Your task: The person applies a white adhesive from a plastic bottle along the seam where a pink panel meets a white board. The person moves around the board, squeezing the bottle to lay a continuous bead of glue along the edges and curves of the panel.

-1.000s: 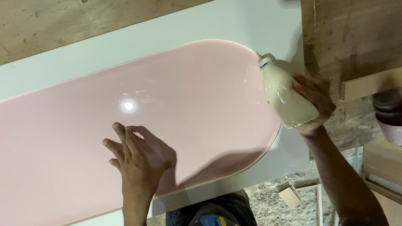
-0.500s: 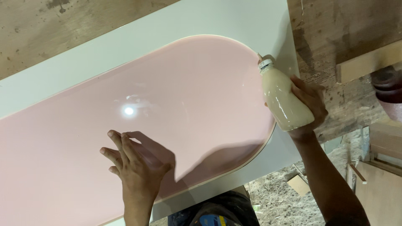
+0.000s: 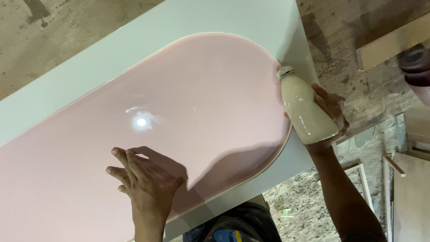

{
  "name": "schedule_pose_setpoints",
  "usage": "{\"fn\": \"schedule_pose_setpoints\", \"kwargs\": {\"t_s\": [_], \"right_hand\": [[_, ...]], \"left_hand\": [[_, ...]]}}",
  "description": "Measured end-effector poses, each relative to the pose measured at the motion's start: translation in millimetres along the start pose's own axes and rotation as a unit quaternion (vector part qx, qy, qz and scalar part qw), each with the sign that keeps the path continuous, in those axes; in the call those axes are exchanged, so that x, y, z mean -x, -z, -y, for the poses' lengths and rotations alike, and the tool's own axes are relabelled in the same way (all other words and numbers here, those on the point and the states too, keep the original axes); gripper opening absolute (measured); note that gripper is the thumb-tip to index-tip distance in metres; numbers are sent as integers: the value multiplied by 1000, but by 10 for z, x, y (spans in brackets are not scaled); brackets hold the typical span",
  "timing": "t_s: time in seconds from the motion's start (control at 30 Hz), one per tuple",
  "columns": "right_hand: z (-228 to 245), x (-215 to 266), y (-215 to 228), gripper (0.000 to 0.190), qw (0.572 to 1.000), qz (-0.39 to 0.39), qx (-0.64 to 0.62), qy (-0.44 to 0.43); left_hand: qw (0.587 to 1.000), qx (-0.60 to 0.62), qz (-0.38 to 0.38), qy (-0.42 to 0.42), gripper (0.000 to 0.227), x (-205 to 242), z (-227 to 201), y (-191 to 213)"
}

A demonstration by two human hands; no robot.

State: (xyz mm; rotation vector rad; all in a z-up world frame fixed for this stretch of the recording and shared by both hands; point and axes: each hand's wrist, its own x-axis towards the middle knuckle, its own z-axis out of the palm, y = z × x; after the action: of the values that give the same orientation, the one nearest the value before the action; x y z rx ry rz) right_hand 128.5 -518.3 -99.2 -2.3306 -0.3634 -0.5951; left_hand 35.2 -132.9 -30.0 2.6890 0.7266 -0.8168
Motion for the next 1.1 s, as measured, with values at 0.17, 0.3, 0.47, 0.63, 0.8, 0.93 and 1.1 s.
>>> {"fn": "schedule_pose_setpoints", "kwargs": {"t_s": [0.17,0.3,0.47,0.63,0.8,0.93,1.1], "right_hand": [[-8,162,43,31,998,-27,53,-5],[-177,357,167,19,999,28,31,-31],[-21,398,250,21,997,45,63,-31],[272,338,174,27,999,-22,41,-5],[636,402,175,34,993,-40,95,-66],[757,447,135,60,991,-90,90,-44],[947,568,138,49,983,-116,105,-100]], "left_hand": [[981,147,57,113,86,-11,-184,191],[981,151,70,102,131,-11,-103,136],[995,93,21,31,144,16,33,3],[998,15,-56,-32,103,16,116,-123],[999,40,3,13,131,18,4,18],[855,-370,-241,-271,36,66,20,67],[857,-391,-199,-271,45,57,-64,123]]}}
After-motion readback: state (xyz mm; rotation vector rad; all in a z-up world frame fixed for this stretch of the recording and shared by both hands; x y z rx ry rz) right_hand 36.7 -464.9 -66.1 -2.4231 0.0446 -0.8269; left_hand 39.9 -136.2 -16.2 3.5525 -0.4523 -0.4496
